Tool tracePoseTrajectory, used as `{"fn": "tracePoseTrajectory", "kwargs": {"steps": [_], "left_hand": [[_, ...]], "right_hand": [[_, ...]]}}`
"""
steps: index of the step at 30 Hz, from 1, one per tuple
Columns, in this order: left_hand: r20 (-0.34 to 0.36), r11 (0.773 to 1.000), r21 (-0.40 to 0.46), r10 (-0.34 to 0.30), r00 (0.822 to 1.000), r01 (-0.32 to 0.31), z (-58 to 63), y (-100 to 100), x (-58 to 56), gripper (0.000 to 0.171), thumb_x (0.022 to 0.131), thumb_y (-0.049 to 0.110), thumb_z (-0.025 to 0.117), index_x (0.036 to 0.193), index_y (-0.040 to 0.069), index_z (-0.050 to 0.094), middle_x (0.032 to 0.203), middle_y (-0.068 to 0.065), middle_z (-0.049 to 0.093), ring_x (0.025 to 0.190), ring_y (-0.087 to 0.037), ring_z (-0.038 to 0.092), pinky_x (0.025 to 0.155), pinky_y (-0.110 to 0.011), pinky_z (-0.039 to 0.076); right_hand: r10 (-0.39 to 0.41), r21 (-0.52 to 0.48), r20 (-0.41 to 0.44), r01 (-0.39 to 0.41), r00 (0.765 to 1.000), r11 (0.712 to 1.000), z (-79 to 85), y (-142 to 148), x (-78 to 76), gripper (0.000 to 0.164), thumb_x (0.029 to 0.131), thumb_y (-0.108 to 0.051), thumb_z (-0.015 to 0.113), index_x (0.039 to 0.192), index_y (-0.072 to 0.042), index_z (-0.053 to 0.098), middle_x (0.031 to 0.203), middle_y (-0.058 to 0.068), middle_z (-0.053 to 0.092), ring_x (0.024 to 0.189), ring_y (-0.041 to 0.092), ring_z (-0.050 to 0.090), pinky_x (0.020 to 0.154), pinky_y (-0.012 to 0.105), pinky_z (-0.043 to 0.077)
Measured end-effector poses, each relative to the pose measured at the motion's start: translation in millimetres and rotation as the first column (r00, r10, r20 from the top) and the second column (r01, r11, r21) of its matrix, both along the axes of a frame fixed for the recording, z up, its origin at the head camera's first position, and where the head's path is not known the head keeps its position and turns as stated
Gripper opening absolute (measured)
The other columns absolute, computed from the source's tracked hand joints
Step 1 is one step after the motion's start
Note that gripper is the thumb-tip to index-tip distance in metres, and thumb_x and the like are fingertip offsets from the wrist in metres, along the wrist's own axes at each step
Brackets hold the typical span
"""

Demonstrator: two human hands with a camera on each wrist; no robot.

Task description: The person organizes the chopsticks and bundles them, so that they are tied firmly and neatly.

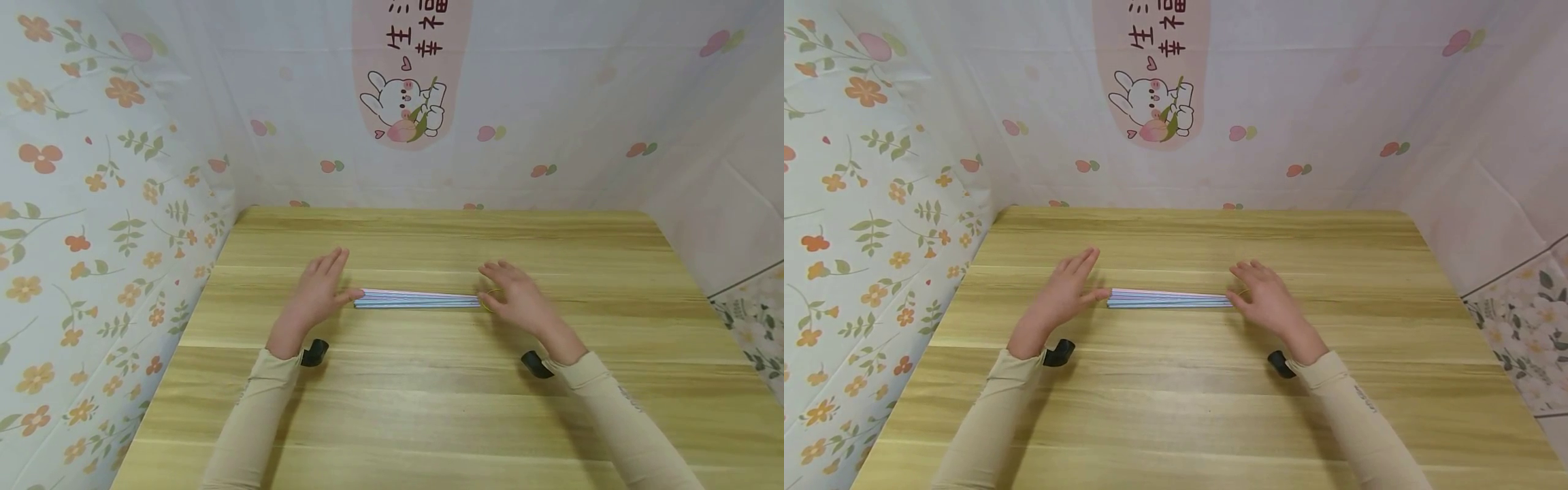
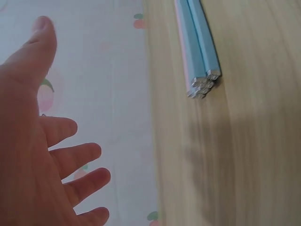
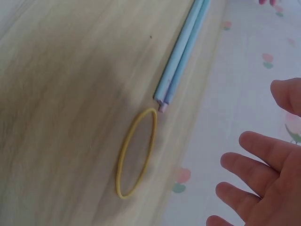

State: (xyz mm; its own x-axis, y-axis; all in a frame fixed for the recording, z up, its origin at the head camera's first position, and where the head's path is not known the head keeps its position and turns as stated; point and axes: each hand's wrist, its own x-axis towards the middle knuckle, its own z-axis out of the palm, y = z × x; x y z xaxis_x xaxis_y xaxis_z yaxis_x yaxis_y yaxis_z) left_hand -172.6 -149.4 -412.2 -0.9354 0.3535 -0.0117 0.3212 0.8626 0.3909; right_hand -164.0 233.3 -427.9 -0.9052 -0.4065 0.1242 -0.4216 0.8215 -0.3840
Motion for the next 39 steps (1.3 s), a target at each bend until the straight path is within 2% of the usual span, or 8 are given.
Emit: {"fn": "tracePoseTrajectory", "kwargs": {"steps": [8,20,27,39], "left_hand": [[0.012,1.0,0.003,-0.02,1.0,0.02,-6.3,6.7,-1.1,0.091,0.085,0.05,0.065,0.15,0.003,0.022,0.156,-0.018,0.022,0.139,-0.042,0.026,0.112,-0.052,0.025],[0.019,0.998,-0.008,-0.06,0.998,0.06,-16.9,12.1,-4.3,0.083,0.083,0.04,0.072,0.146,0.002,0.033,0.153,-0.018,0.03,0.138,-0.04,0.029,0.113,-0.05,0.025],[-0.021,0.995,-0.039,-0.088,0.996,0.087,-21.3,13.0,-5.2,0.077,0.083,0.036,0.073,0.142,0.0,0.04,0.147,-0.018,0.038,0.134,-0.037,0.036,0.111,-0.046,0.03],[-0.034,0.994,-0.038,-0.1,0.994,0.098,-25.5,13.9,-1.6,0.07,0.083,0.031,0.074,0.138,-0.001,0.045,0.143,-0.019,0.044,0.131,-0.038,0.041,0.109,-0.045,0.034]], "right_hand": [[0.032,0.011,-0.013,-0.032,0.999,0.999,-9.4,-10.4,-2.0,0.054,0.089,-0.025,0.066,0.133,0.002,0.051,0.139,0.024,0.048,0.133,0.047,0.036,0.109,0.058,0.027],[0.061,0.03,0.013,-0.061,0.998,0.998,-18.6,-20.5,0.1,0.054,0.084,-0.02,0.073,0.13,0.002,0.055,0.136,0.025,0.05,0.13,0.045,0.042,0.106,0.056,0.033],[0.08,0.04,0.008,-0.08,0.997,0.996,-25.1,-21.9,0.4,0.051,0.083,-0.018,0.074,0.127,0.002,0.057,0.129,0.023,0.056,0.122,0.041,0.049,0.103,0.052,0.039],[0.086,0.053,0.019,-0.087,0.996,0.995,-28.1,-24.0,3.1,0.046,0.082,-0.013,0.074,0.123,0.001,0.059,0.125,0.021,0.059,0.118,0.038,0.054,0.099,0.051,0.042]]}}
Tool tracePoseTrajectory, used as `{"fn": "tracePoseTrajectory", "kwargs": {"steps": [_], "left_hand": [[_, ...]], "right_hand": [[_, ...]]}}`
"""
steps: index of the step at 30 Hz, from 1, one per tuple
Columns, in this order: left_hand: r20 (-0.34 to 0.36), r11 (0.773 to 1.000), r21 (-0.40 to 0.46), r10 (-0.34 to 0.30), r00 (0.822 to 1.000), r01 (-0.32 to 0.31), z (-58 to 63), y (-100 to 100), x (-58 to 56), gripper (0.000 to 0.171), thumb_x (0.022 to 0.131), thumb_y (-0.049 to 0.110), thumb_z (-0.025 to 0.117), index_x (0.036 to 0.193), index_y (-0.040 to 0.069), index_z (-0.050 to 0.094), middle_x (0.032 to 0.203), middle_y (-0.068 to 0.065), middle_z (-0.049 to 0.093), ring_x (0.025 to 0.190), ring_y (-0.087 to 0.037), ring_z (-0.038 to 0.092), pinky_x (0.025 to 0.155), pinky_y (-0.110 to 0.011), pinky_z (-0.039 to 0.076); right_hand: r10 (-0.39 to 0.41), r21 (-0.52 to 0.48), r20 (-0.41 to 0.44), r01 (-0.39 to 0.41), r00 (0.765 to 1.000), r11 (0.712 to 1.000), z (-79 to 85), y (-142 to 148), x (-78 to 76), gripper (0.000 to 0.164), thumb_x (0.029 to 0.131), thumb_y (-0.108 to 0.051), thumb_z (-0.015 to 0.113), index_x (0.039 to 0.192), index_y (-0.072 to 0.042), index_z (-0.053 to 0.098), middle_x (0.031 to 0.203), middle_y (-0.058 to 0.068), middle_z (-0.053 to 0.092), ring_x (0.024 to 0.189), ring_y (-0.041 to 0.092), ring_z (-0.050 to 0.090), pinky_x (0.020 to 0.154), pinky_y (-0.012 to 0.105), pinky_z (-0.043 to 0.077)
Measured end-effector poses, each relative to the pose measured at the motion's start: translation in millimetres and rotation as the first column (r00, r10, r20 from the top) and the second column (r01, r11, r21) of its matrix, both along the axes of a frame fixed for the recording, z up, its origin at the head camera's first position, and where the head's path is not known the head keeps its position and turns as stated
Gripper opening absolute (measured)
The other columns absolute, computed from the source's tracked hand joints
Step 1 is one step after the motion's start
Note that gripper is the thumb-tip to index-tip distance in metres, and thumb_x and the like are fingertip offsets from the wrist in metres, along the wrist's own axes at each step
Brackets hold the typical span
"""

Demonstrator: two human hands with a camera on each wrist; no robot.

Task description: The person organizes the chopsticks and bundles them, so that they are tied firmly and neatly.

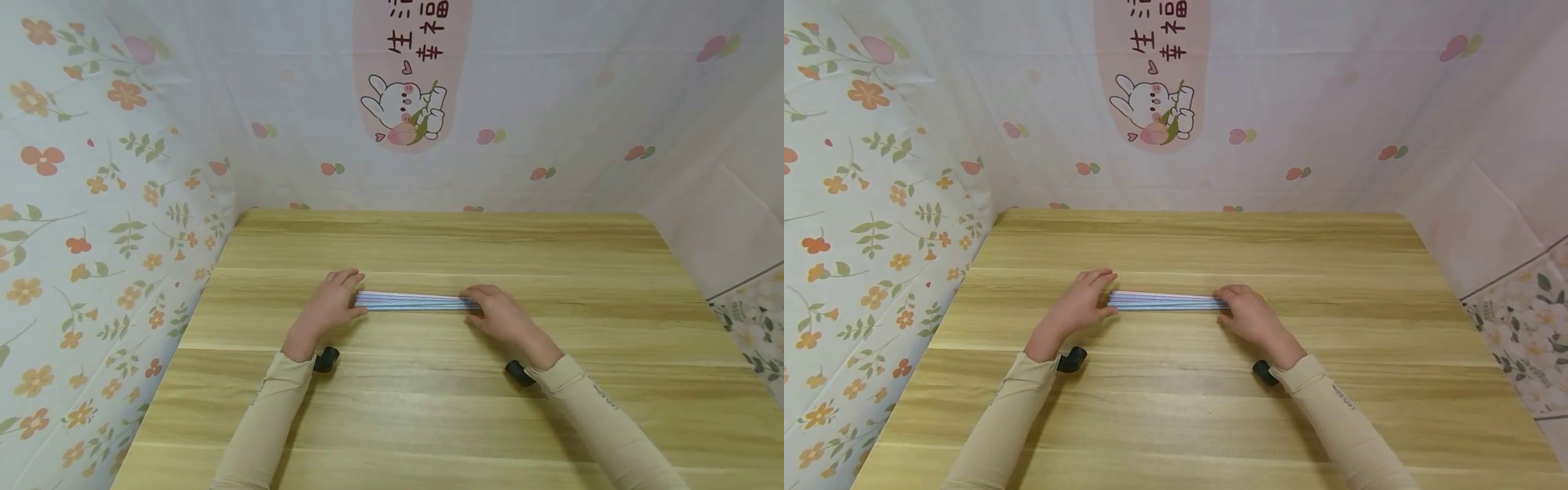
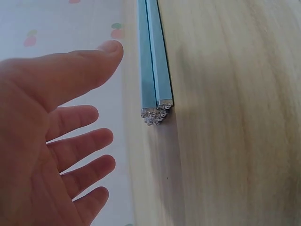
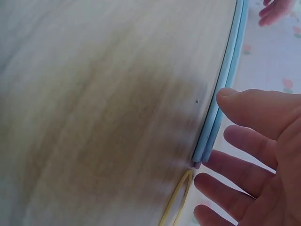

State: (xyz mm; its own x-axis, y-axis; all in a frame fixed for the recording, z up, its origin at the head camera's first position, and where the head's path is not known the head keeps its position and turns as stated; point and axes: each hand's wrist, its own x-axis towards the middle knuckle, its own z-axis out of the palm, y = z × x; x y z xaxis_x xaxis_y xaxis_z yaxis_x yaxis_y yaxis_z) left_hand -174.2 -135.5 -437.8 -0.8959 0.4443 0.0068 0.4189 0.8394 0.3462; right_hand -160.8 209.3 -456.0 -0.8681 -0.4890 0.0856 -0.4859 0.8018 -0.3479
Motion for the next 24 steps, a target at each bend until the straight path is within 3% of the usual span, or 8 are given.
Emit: {"fn": "tracePoseTrajectory", "kwargs": {"steps": [11,24], "left_hand": [[-0.016,1.0,-0.009,-0.025,1.0,0.025,-6.5,2.4,-1.3,0.067,0.082,0.026,0.076,0.136,-0.001,0.048,0.141,-0.019,0.046,0.129,-0.036,0.042,0.108,-0.045,0.035],[-0.019,0.998,0.045,-0.047,0.999,0.048,-12.0,6.3,-1.6,0.059,0.08,0.018,0.076,0.131,-0.001,0.053,0.136,-0.017,0.051,0.127,-0.033,0.046,0.107,-0.044,0.035]], "right_hand": [[0.0,0.007,-0.042,0.001,0.999,1.0,-3.5,-4.5,0.7,0.043,0.079,-0.009,0.076,0.119,0.001,0.062,0.118,0.019,0.061,0.109,0.035,0.057,0.092,0.048,0.047],[0.019,0.035,-0.149,-0.014,0.989,0.999,-8.1,-9.9,-1.9,0.038,0.076,-0.006,0.078,0.11,0.004,0.067,0.105,0.016,0.062,0.094,0.03,0.057,0.079,0.041,0.051]]}}
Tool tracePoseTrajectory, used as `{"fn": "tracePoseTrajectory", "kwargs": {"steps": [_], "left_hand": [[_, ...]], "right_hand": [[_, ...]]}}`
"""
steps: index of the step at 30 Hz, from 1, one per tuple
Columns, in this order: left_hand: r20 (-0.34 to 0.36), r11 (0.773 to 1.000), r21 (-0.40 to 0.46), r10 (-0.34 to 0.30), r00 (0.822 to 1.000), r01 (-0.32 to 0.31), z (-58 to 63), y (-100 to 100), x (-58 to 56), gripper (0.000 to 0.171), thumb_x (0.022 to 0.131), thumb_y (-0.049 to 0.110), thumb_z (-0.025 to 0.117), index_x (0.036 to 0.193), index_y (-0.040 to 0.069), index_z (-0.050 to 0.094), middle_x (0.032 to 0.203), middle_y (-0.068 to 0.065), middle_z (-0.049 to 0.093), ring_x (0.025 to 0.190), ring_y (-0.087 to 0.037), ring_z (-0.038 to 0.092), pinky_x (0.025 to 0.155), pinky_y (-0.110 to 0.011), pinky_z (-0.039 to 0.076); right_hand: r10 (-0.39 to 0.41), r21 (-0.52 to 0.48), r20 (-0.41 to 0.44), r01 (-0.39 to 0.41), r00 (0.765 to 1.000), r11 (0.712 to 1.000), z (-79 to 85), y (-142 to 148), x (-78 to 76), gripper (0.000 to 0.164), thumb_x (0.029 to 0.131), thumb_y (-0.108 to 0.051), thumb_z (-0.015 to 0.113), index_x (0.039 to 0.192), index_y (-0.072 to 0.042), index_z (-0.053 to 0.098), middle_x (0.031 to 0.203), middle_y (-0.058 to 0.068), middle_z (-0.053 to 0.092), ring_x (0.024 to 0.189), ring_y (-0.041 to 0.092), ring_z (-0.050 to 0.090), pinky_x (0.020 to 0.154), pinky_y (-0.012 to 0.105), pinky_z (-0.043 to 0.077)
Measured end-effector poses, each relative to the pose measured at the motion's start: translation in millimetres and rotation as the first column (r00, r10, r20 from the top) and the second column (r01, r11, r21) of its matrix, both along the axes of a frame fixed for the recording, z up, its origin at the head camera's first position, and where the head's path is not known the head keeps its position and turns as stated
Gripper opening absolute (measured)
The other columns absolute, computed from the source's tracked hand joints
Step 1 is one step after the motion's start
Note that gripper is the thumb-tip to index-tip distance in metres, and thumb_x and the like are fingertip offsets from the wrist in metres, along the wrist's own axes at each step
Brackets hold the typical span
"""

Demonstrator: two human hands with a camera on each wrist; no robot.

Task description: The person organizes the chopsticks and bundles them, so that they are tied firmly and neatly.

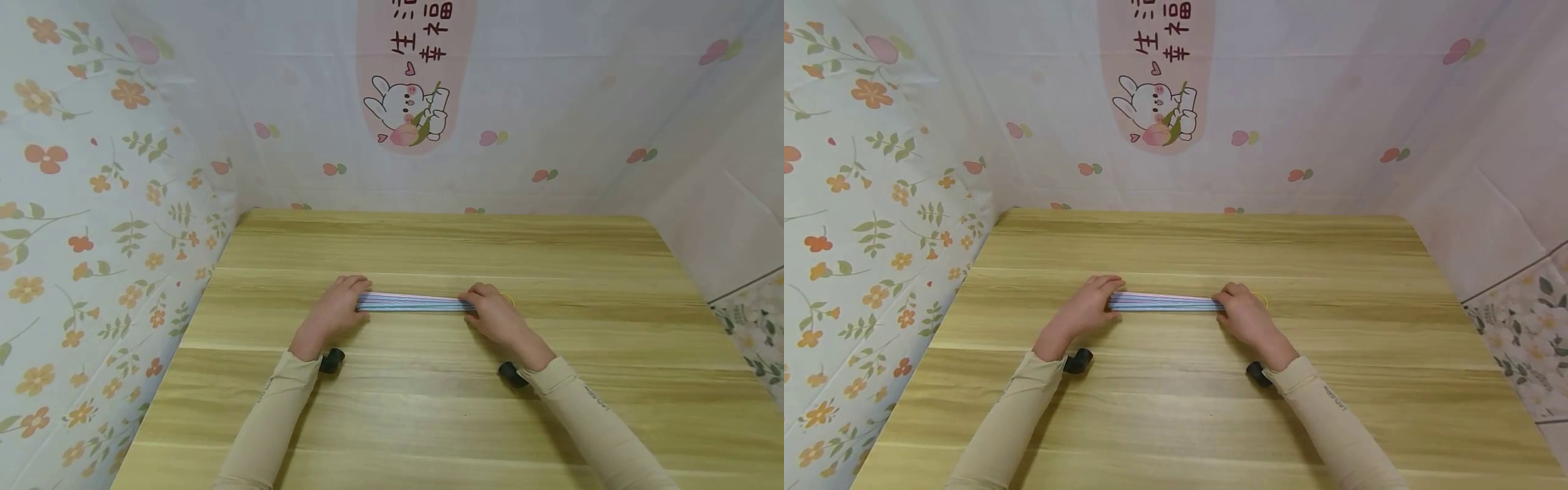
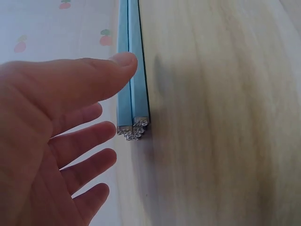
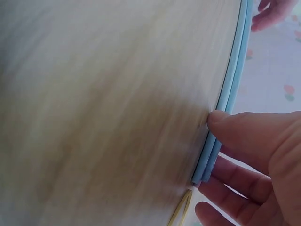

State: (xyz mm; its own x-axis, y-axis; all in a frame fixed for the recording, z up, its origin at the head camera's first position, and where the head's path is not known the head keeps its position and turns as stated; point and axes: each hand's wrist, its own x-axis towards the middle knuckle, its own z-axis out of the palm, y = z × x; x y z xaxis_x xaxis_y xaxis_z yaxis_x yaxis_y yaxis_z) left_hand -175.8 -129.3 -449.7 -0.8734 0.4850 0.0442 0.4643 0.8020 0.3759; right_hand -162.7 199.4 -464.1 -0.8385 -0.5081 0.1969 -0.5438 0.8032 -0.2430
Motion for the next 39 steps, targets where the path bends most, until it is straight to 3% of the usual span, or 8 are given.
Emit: {"fn": "tracePoseTrajectory", "kwargs": {"steps": [13,28,39], "left_hand": [[0.008,1.0,-0.002,-0.029,1.0,0.029,-6.5,3.4,-0.7,0.052,0.081,0.01,0.073,0.128,-0.001,0.054,0.129,-0.015,0.057,0.12,-0.031,0.052,0.105,-0.041,0.038],[-0.109,0.999,-0.027,-0.045,0.993,0.042,-11.0,5.3,1.5,0.042,0.078,0.004,0.075,0.117,0.0,0.061,0.111,-0.012,0.061,0.103,-0.029,0.054,0.094,-0.039,0.045],[-0.141,0.999,-0.016,-0.039,0.989,0.037,-9.6,5.5,2.7,0.036,0.079,0.005,0.074,0.113,0.002,0.064,0.107,-0.011,0.057,0.098,-0.029,0.049,0.088,-0.04,0.045]], "right_hand": [[-0.02,0.01,0.009,0.02,1.0,1.0,2.6,-4.6,0.2,0.027,0.077,-0.003,0.077,0.102,0.002,0.07,0.092,0.011,0.062,0.083,0.025,0.054,0.069,0.035,0.05],[-0.034,-0.001,0.021,0.034,0.999,0.999,-2.0,-4.3,-2.1,0.021,0.076,-0.002,0.077,0.094,0.0,0.068,0.091,0.011,0.061,0.083,0.026,0.052,0.073,0.038,0.048],[-0.038,-0.02,0.029,0.038,0.999,0.999,-0.6,-5.8,-3.0,0.022,0.076,0.001,0.076,0.095,-0.001,0.066,0.089,0.01,0.062,0.082,0.027,0.054,0.072,0.04,0.048]]}}
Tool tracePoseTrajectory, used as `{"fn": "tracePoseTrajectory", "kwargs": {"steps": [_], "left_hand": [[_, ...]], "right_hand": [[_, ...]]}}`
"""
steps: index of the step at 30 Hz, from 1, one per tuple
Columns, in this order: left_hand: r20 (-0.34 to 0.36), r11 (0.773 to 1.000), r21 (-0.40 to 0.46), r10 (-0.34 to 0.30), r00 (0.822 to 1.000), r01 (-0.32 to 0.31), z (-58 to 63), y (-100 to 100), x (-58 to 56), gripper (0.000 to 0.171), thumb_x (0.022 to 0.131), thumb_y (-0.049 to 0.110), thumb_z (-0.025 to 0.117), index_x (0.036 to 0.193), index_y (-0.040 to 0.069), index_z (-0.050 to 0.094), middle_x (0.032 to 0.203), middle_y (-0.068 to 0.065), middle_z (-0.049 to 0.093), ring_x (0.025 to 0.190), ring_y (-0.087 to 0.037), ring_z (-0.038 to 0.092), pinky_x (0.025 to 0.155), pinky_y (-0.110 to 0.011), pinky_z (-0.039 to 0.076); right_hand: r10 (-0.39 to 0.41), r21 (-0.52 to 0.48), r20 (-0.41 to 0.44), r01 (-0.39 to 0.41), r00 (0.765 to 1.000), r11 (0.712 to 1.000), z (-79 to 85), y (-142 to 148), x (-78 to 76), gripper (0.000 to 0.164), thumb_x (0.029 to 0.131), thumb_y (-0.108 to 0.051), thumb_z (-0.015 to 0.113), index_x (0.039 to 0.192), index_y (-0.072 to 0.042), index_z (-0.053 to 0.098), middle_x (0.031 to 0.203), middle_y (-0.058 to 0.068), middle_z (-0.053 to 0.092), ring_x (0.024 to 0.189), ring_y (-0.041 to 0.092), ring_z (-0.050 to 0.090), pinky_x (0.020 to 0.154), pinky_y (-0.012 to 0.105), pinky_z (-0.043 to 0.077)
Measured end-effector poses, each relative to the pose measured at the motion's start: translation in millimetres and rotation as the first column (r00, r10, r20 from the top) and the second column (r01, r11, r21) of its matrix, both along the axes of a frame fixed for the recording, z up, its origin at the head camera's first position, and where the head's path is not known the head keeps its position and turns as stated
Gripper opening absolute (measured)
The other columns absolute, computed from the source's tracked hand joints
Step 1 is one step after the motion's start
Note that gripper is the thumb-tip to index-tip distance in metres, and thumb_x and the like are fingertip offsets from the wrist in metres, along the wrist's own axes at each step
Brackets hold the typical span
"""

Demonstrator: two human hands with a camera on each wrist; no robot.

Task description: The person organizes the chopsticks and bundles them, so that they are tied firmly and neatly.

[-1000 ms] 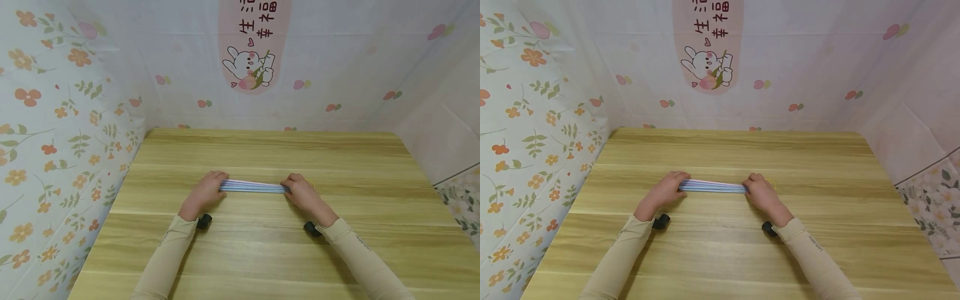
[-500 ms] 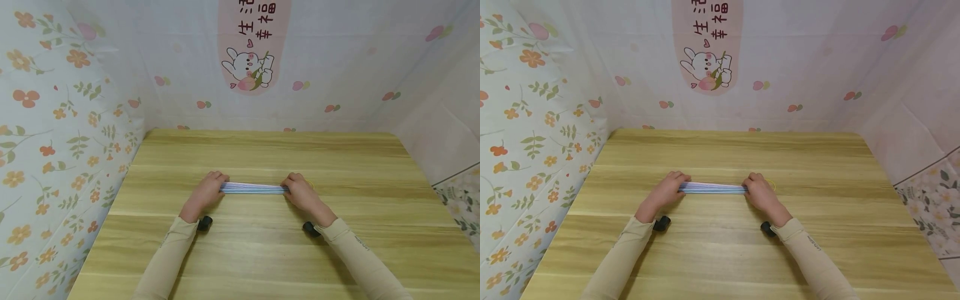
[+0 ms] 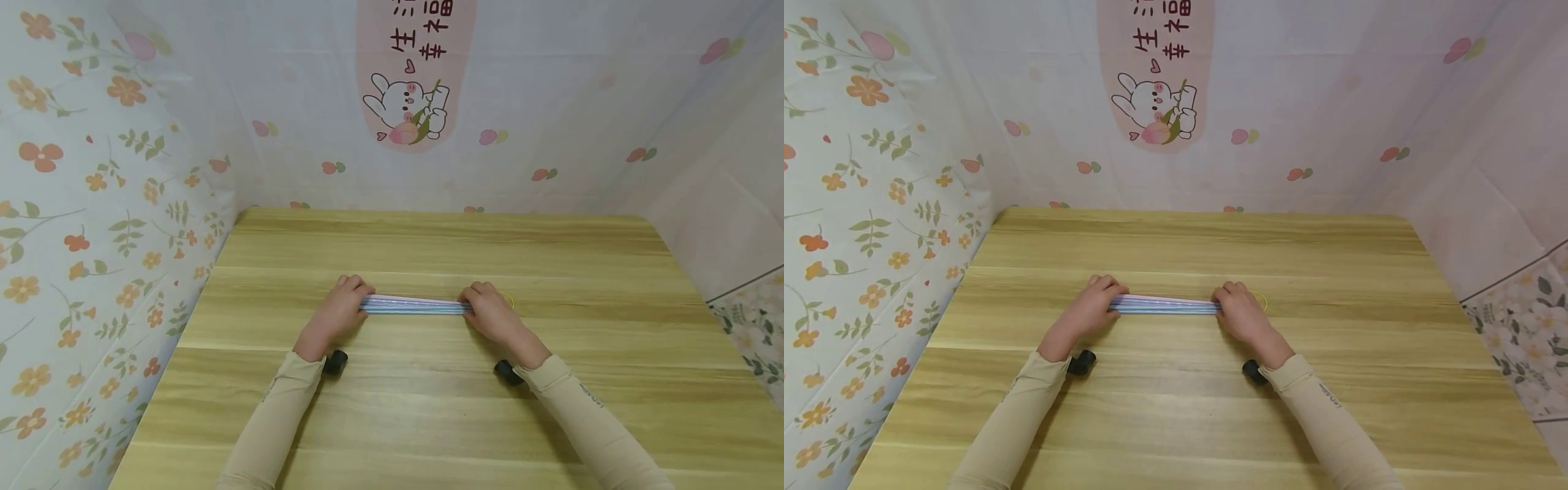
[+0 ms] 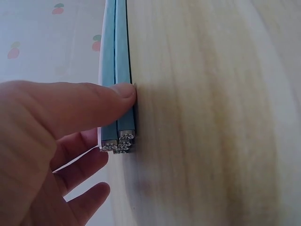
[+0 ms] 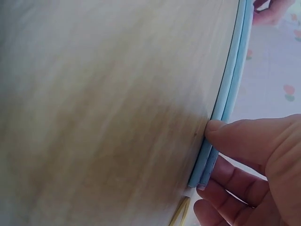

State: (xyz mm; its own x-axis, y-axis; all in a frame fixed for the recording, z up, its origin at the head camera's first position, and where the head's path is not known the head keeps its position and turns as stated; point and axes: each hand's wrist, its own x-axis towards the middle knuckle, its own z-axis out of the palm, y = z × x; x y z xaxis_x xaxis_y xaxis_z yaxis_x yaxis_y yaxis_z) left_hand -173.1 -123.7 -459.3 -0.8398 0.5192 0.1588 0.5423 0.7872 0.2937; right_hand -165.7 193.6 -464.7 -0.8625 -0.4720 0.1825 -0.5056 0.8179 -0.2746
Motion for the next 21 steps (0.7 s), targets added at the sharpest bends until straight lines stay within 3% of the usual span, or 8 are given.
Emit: {"fn": "tracePoseTrajectory", "kwargs": {"steps": [6,21], "left_hand": [[0.0,1.0,0.006,0.0,1.0,0.0,-0.3,0.0,0.0,0.029,0.079,0.005,0.074,0.107,0.006,0.068,0.099,-0.008,0.056,0.092,-0.026,0.046,0.084,-0.038,0.044],[0.034,0.999,-0.041,0.009,0.999,-0.008,-2.0,0.9,-1.1,0.027,0.081,0.009,0.074,0.107,0.006,0.067,0.105,-0.007,0.062,0.095,-0.024,0.053,0.088,-0.036,0.043]], "right_hand": [[0.006,0.0,-0.004,-0.006,1.0,1.0,-0.5,0.6,0.4,0.019,0.076,0.001,0.075,0.094,-0.001,0.068,0.088,0.011,0.062,0.082,0.027,0.054,0.073,0.04,0.048],[0.018,0.004,-0.013,-0.018,1.0,1.0,-1.1,0.0,-0.1,0.016,0.077,0.001,0.074,0.091,-0.001,0.067,0.085,0.009,0.061,0.078,0.025,0.052,0.069,0.038,0.046]]}}
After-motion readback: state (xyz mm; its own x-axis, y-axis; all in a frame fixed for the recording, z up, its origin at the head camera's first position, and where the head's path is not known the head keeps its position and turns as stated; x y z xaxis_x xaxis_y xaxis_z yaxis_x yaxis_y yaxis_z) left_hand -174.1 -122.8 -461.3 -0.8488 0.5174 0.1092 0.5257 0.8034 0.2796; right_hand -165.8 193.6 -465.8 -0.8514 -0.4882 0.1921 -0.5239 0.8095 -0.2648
